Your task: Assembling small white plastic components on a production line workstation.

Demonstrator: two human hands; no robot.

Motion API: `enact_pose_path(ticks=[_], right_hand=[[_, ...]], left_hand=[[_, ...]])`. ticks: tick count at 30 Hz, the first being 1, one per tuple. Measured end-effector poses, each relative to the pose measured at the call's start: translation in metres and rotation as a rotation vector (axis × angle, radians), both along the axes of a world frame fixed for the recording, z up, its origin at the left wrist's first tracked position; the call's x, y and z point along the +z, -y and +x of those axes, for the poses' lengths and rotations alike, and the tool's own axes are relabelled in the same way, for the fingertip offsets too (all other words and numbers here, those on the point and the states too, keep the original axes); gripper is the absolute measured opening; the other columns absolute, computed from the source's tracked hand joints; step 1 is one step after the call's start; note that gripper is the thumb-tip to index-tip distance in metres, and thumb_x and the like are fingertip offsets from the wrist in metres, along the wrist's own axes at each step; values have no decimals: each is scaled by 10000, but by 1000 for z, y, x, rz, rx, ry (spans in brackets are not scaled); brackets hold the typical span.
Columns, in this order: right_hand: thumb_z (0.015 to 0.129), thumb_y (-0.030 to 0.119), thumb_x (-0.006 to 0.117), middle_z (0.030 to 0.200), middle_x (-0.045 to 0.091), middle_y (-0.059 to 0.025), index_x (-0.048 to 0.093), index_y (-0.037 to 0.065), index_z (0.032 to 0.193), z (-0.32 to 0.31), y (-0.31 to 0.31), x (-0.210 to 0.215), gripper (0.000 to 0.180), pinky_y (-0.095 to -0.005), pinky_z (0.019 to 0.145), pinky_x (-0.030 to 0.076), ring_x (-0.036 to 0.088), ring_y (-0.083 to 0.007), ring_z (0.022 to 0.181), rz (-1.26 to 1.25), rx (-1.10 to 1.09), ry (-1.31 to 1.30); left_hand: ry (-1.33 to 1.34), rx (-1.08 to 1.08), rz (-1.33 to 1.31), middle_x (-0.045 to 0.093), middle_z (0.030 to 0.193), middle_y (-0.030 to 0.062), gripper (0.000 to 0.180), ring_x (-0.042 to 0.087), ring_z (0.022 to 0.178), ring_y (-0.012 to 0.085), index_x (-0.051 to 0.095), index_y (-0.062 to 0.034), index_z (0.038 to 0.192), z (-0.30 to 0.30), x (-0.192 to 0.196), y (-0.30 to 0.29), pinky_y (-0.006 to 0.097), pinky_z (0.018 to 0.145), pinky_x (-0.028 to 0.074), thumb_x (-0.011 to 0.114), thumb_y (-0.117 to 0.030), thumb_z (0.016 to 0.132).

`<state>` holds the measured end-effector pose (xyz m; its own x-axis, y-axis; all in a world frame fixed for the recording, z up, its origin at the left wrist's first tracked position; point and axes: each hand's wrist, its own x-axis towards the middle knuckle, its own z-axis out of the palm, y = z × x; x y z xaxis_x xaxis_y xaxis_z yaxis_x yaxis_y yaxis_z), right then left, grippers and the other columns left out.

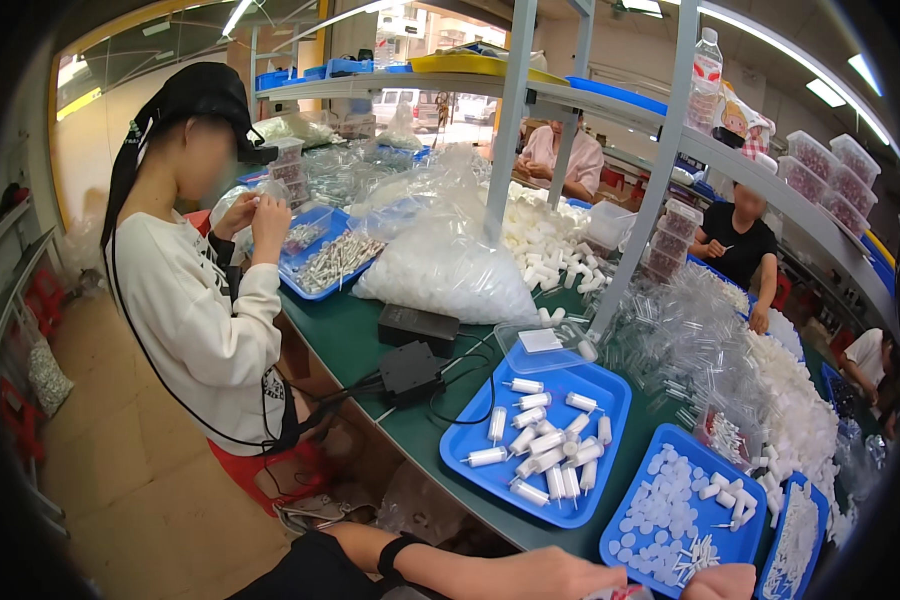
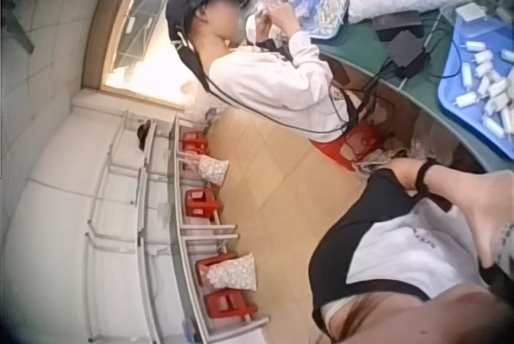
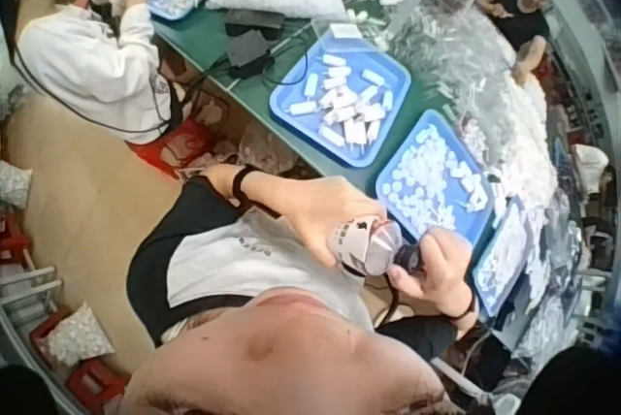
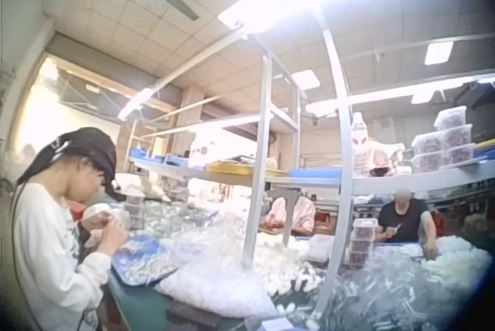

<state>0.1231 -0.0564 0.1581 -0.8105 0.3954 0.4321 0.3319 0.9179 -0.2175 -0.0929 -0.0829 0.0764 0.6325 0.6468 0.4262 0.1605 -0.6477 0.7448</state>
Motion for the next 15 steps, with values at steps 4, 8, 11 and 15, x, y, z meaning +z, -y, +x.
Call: enact_pose_path(ticks=[4, 8, 11, 15], right_hand=[[807, 409, 587, 524, 319, -48, 358, 56, 536, -6, -4, 4, 501, -318, 370, 263, 365, -188, 396, 55, 439, -2], [744, 297, 612, 517, 330, -63, 355, 69, 532, -10, 2, 4, 404, -326, 382, 275, 369, -197, 396, 113, 323, 53], [688, 207, 624, 516, 341, -85, 356, 71, 535, -7, -2, -4, 337, -345, 390, 281, 371, -237, 396, 2, 45, 89], [670, 137, 637, 500, 341, -103, 367, 51, 547, -16, -7, -6, 308, -366, 386, 281, 367, -275, 385, -133, -96, 23]], left_hand=[[34, -288, -144, 608, 854, 184, 704, 606, 784, 375, 480, -5, 1072, 2, -5, 4, 412, 638, 473, 774, -352, 535], [12, -238, -75, 596, 851, 178, 689, 604, 794, 361, 484, -5, 1065, -2, -10, -1, 408, 641, 473, 762, -347, 535], [-12, -28, 15, 588, 847, 166, 673, 601, 786, 346, 489, 3, 1049, -4, -10, 0, 401, 646, 480, 758, -332, 531], [-33, 241, 131, 582, 843, 149, 649, 604, 766, 323, 502, 11, 1019, -3, -14, 1, 384, 645, 491, 759, -331, 531]])
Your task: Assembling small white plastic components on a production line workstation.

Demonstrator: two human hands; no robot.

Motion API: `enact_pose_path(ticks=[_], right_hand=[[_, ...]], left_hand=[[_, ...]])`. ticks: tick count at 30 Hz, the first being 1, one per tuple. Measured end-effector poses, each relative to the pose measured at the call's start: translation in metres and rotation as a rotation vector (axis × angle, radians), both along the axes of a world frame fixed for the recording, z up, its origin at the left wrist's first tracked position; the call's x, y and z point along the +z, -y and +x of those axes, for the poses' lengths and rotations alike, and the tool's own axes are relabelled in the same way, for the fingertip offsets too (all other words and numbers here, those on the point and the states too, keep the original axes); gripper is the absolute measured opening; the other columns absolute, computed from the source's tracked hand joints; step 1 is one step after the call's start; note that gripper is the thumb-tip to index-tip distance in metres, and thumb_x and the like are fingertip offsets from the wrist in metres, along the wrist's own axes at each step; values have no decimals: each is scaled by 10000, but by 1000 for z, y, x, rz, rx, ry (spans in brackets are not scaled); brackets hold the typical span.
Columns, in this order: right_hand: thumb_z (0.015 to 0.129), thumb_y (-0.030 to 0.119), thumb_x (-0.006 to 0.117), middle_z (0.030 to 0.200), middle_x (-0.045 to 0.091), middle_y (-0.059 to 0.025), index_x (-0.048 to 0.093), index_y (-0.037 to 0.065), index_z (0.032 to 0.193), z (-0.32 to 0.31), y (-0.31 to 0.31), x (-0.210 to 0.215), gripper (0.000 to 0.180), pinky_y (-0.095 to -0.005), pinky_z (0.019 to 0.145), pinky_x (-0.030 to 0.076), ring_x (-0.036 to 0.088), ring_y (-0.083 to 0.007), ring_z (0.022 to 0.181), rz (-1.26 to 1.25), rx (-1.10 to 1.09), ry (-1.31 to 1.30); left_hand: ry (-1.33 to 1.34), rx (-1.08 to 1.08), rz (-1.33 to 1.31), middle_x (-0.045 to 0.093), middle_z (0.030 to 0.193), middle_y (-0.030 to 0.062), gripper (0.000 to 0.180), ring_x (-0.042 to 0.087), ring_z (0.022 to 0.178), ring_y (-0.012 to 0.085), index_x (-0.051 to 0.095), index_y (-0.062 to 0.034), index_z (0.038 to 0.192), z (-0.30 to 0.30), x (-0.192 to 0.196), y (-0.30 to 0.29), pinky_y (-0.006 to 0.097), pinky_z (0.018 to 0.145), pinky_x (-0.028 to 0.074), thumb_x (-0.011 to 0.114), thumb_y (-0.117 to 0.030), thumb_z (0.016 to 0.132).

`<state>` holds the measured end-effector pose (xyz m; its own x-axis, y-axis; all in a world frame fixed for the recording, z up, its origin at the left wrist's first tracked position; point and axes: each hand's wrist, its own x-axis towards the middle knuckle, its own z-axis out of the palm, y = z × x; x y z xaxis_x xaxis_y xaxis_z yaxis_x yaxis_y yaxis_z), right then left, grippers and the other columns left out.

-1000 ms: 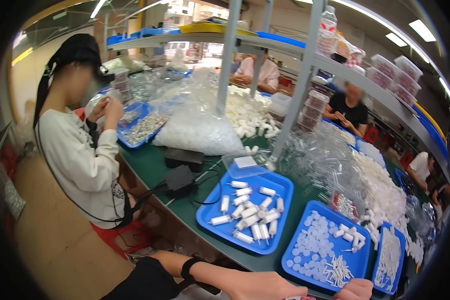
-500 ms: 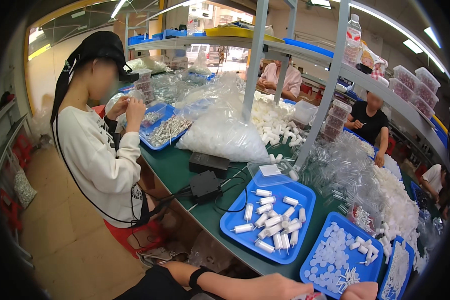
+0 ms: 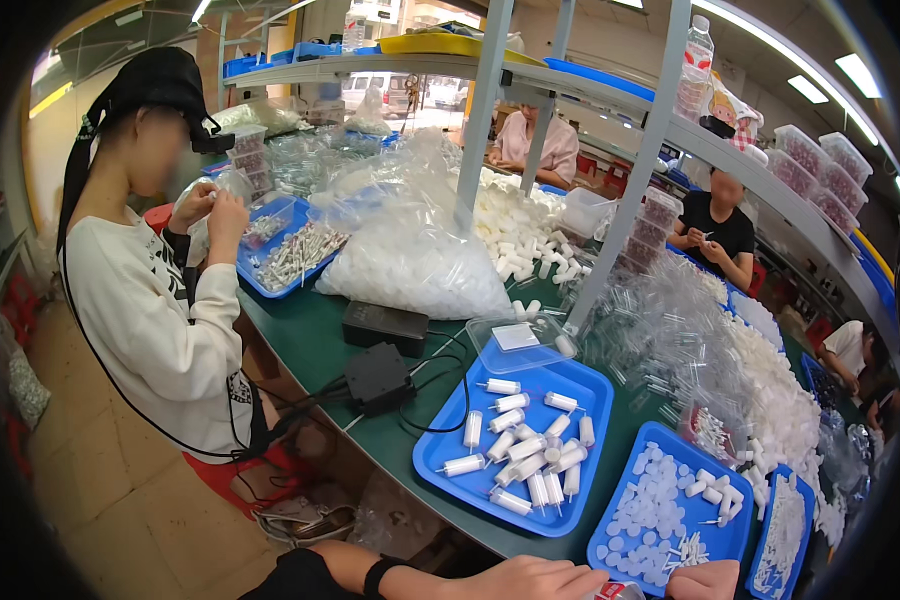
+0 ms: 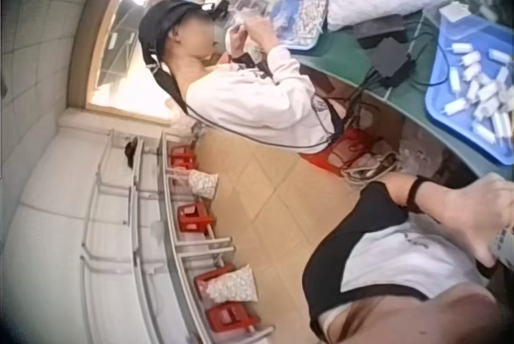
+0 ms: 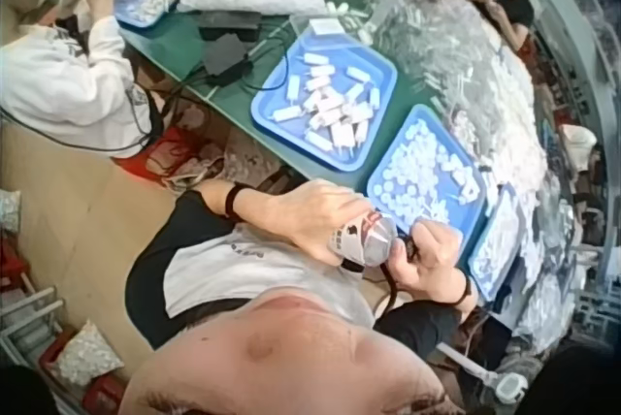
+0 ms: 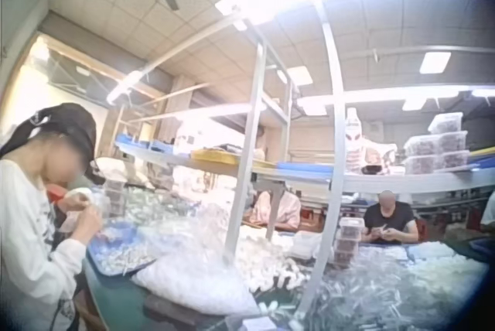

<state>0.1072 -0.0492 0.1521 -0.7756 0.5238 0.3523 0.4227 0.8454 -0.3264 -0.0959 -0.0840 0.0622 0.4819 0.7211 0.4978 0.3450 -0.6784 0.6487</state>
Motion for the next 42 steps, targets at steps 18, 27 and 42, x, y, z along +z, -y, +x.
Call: enact_pose_path(ticks=[18, 27, 42], right_hand=[[742, 320, 669, 527, 303, -87, 382, 39, 541, 10, -10, 2, 450, -349, 396, 257, 356, -251, 409, 19, 224, -60], [668, 291, 647, 505, 333, -55, 368, 74, 526, 8, -5, -5, 380, -322, 373, 270, 368, -212, 375, 110, 391, -79], [717, 481, 744, 1075, 556, -234, 443, -36, 1219, 6, -23, -16, 782, -407, 797, 473, 574, -399, 934, -467, 271, 308]], left_hand=[[10, -220, -277, 602, 781, 198, 632, 614, 716, 368, 467, 3, 1046, 0, 16, 4, 421, 592, 485, 755, -309, 578], [13, -376, -321, 612, 819, 207, 682, 613, 750, 385, 456, -1, 1088, 0, 17, 6, 425, 620, 486, 764, -306, 562], [484, -119, -238, 612, 984, 101, 693, 595, 905, 190, 487, 3, 1154, -18, 12, -9, 323, 812, 464, 824, -185, 578]])
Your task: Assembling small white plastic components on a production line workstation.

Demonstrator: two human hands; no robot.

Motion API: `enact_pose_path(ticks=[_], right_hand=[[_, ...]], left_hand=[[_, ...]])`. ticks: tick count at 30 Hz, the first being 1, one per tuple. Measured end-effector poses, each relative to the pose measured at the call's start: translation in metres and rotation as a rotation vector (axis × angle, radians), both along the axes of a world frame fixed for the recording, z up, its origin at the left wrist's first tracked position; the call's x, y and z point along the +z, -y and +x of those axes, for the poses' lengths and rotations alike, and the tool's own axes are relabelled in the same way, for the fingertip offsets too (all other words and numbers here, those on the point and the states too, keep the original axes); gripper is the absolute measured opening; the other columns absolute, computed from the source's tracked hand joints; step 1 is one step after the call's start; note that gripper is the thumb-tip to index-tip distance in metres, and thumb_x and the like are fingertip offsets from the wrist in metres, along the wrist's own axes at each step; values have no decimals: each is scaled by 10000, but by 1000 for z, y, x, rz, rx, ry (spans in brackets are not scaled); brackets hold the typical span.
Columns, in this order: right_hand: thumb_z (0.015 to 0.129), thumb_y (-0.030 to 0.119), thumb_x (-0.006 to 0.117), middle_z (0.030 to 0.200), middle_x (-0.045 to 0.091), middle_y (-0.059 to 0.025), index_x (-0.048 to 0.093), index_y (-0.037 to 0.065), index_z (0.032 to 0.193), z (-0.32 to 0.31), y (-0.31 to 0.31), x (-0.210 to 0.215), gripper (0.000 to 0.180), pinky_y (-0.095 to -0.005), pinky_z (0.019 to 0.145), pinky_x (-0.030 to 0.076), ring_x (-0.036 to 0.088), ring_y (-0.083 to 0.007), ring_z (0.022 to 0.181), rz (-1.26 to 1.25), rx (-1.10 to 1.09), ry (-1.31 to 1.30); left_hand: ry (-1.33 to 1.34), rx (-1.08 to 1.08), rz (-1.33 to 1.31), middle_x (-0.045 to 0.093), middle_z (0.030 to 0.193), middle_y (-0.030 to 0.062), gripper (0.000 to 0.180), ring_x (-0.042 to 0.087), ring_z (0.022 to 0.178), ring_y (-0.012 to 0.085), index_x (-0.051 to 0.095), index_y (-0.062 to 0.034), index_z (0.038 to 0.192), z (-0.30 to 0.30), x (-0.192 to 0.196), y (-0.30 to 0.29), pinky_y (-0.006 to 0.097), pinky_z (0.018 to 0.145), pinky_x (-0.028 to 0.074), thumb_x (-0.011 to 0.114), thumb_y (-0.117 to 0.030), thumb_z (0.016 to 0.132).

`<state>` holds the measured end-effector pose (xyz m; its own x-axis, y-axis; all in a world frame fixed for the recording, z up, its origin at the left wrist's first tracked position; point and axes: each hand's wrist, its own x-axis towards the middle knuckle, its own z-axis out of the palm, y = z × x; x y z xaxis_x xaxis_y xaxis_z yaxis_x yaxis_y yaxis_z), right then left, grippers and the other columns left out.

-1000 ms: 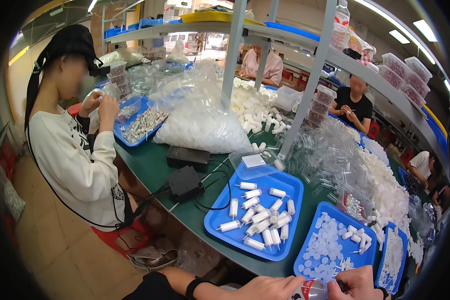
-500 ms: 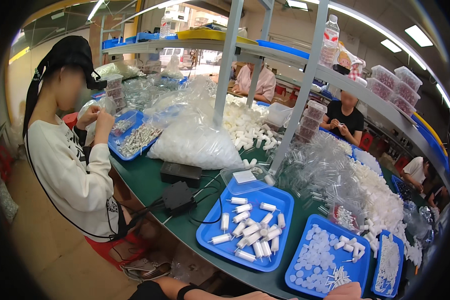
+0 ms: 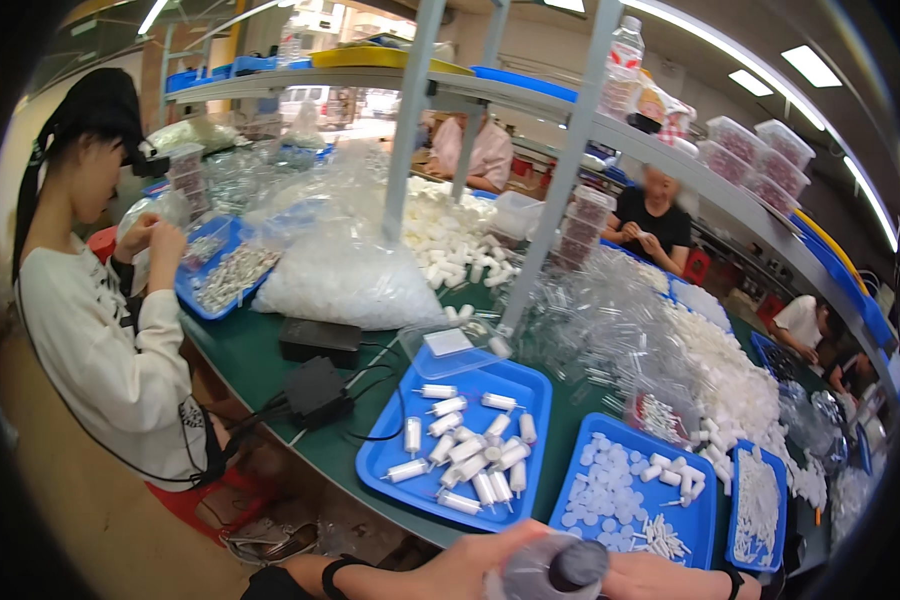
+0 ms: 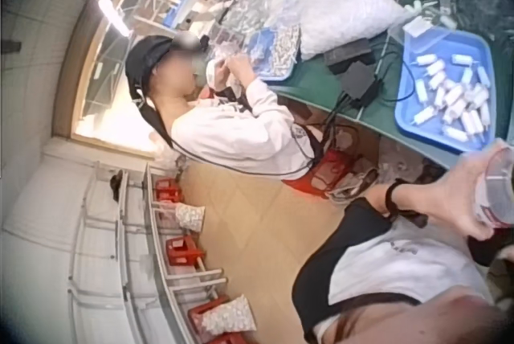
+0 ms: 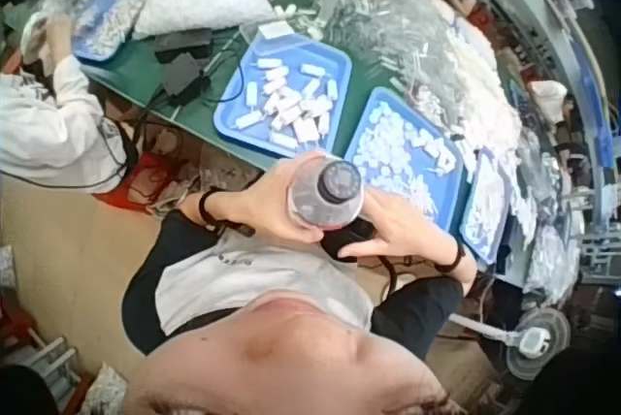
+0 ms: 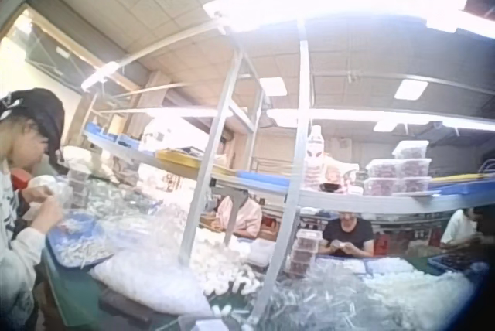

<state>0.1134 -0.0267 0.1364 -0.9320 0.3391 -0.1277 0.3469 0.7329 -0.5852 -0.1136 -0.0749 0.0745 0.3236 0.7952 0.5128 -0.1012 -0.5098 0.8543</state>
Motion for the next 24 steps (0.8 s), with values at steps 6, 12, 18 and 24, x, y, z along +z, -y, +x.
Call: enact_pose_path(ticks=[6, 12, 18, 24], right_hand=[[784, 189, 752, 1304, 419, -209, 253, -20, 1353, -12, -3, -22, 785, -381, 1017, 349, 413, -287, 1253, -487, -263, -166], [755, -4, 734, 1228, 512, -187, 405, -16, 1281, -13, -9, -47, 621, -375, 929, 431, 537, -266, 1106, -632, -322, -594], [719, -111, 683, 1246, 532, -126, 234, 46, 1403, 15, -77, 6, 833, -356, 876, 502, 577, -273, 1075, -386, -486, -925], [838, 130, 670, 1080, 632, -137, 399, -11, 1277, 24, -213, 119, 534, -290, 872, 462, 606, -176, 1002, 387, -811, -1028]], left_hand=[[484, -142, -449, 496, 1254, 109, 741, 516, 1122, 189, 405, -20, 1291, 8, -8, -3, 345, 939, 429, 788, -89, 661], [569, 55, -295, 543, 1195, 160, 818, 560, 1100, 304, 370, -91, 1317, 19, -25, -30, 399, 903, 469, 805, -320, 663], [304, 68, -132, 474, 1293, 134, 561, 478, 1192, 231, 404, -51, 1289, 9, -49, -30, 372, 986, 389, 664, -72, 792], [-218, 123, 127, 524, 1153, 155, 355, 493, 1142, 331, 533, -37, 1112, 19, -78, -37, 402, 950, 406, 642, -80, 777]])
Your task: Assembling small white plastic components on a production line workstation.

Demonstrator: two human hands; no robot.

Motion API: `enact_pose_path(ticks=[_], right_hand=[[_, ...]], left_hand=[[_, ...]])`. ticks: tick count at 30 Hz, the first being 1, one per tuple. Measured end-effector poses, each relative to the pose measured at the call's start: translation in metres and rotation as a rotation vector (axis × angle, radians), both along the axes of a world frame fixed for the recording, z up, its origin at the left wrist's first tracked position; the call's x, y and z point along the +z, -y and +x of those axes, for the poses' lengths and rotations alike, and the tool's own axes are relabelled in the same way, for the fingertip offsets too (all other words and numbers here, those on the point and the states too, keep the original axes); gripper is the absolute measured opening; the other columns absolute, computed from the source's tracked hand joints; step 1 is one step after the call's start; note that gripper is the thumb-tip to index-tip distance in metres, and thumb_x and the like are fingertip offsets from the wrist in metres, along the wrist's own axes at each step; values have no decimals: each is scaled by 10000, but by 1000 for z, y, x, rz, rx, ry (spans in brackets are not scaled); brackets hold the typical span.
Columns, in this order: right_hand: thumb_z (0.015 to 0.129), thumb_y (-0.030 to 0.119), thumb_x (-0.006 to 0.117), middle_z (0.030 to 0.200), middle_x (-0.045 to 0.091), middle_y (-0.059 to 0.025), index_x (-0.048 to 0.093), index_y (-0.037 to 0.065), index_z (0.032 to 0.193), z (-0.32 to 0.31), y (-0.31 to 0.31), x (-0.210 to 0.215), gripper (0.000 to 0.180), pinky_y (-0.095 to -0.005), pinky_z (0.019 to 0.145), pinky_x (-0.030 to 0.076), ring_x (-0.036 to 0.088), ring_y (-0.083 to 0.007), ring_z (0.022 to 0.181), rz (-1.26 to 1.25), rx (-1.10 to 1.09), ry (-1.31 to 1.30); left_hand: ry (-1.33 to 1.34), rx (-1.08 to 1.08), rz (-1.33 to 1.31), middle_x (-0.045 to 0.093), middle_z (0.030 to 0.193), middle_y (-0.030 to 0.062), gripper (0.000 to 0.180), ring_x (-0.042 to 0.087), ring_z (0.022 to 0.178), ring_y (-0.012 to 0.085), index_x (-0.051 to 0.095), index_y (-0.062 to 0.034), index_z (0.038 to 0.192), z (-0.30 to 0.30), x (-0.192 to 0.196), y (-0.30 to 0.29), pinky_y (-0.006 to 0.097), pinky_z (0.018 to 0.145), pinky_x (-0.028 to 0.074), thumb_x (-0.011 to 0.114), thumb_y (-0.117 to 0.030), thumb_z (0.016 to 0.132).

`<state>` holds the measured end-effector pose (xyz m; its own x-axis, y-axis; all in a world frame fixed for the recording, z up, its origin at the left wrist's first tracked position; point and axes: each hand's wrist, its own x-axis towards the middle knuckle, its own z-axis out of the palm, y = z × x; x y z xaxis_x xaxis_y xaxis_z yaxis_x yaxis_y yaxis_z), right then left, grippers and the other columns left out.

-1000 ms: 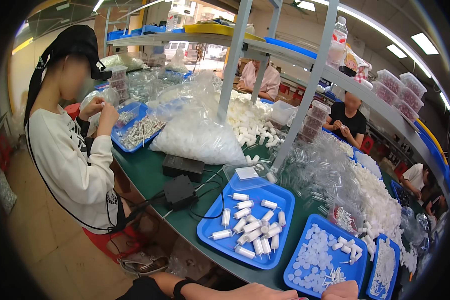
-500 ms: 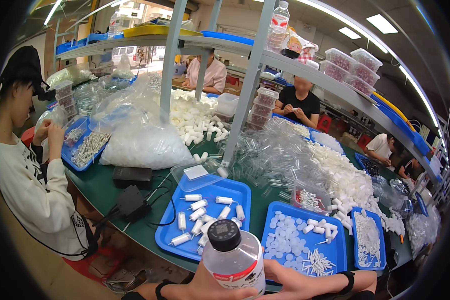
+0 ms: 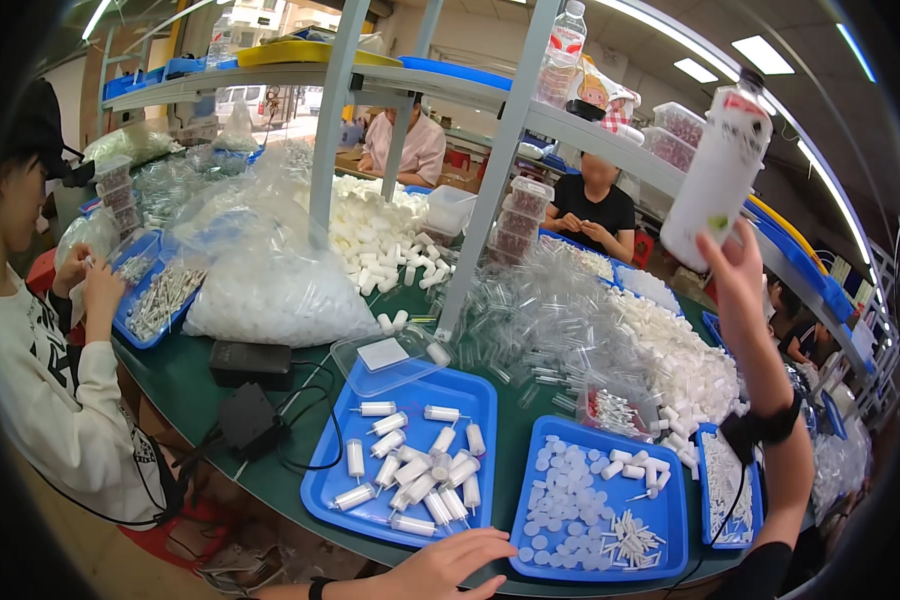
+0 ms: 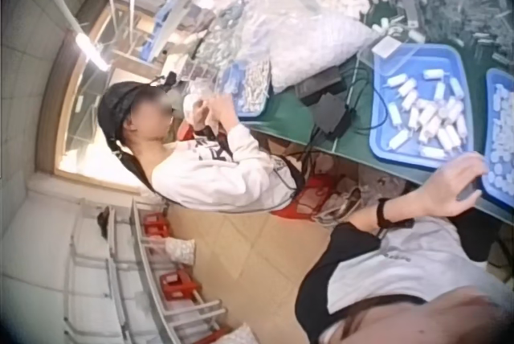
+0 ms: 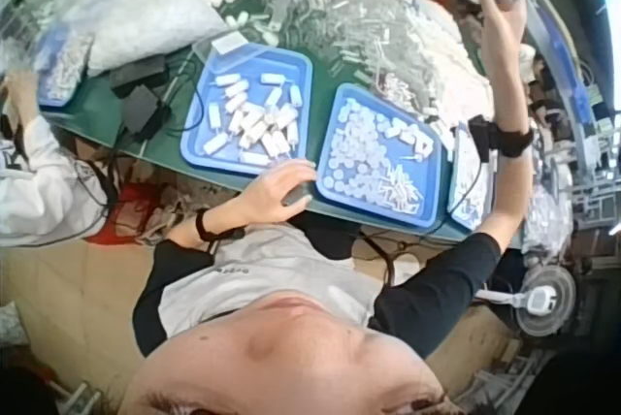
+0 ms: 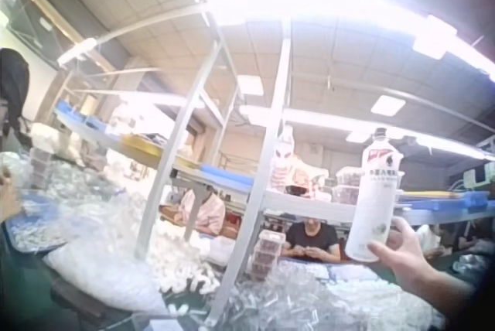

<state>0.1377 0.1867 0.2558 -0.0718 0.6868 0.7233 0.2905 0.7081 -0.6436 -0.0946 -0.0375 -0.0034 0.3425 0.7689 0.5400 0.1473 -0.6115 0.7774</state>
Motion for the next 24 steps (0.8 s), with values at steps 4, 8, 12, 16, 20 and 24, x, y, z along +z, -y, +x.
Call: enact_pose_path(ticks=[4, 8, 12, 16, 20, 24], right_hand=[[771, 307, 749, 1085, 629, -169, 413, -58, 1248, 12, -91, 57, 687, -287, 851, 466, 618, -195, 980, 204, -270, 20], [732, 435, 746, 1067, 624, -204, 418, -63, 1228, -1, -157, 84, 775, -342, 862, 467, 626, -264, 969, 364, -626, 105], [717, 529, 704, 1025, 619, -239, 421, -66, 1175, 4, -197, 96, 802, -439, 946, 403, 613, -361, 970, 424, -807, 189], [724, 544, 678, 983, 616, -285, 418, -97, 1082, 4, -220, 98, 779, -458, 1073, 267, 597, -429, 975, 477, -865, 343], [729, 560, 662, 924, 621, -306, 400, -116, 1038, -10, -230, 82, 788, -472, 1108, 193, 595, -450, 969, 428, -902, 329], [773, 560, 618, 882, 633, -312, 346, -123, 1055, -15, -229, 77, 788, -520, 1102, 170, 604, -437, 969, 486, -983, 393]], left_hand=[[-141, 58, 344, 521, 1140, 164, 294, 461, 1169, 373, 569, -24, 1029, 5, -4, -9, 494, 967, 378, 645, -78, 749], [-179, 92, 342, 517, 1157, 165, 279, 439, 1192, 389, 578, -17, 1021, 5, -7, -1, 540, 1002, 341, 635, -82, 756], [-144, 58, 377, 527, 1152, 171, 251, 457, 1176, 384, 597, -12, 999, 2, -5, -7, 540, 1008, 343, 633, -73, 758], [-107, 42, 365, 543, 1137, 171, 213, 475, 1161, 379, 616, -14, 946, 2, -2, -8, 518, 987, 373, 644, -61, 740], [-116, 44, 344, 542, 1134, 170, 213, 479, 1156, 376, 616, -12, 934, -1, 1, -7, 505, 981, 382, 656, -51, 727], [-117, 13, 352, 540, 1122, 172, 210, 489, 1135, 383, 615, -3, 919, -8, 7, -5, 502, 974, 389, 663, -32, 717]])
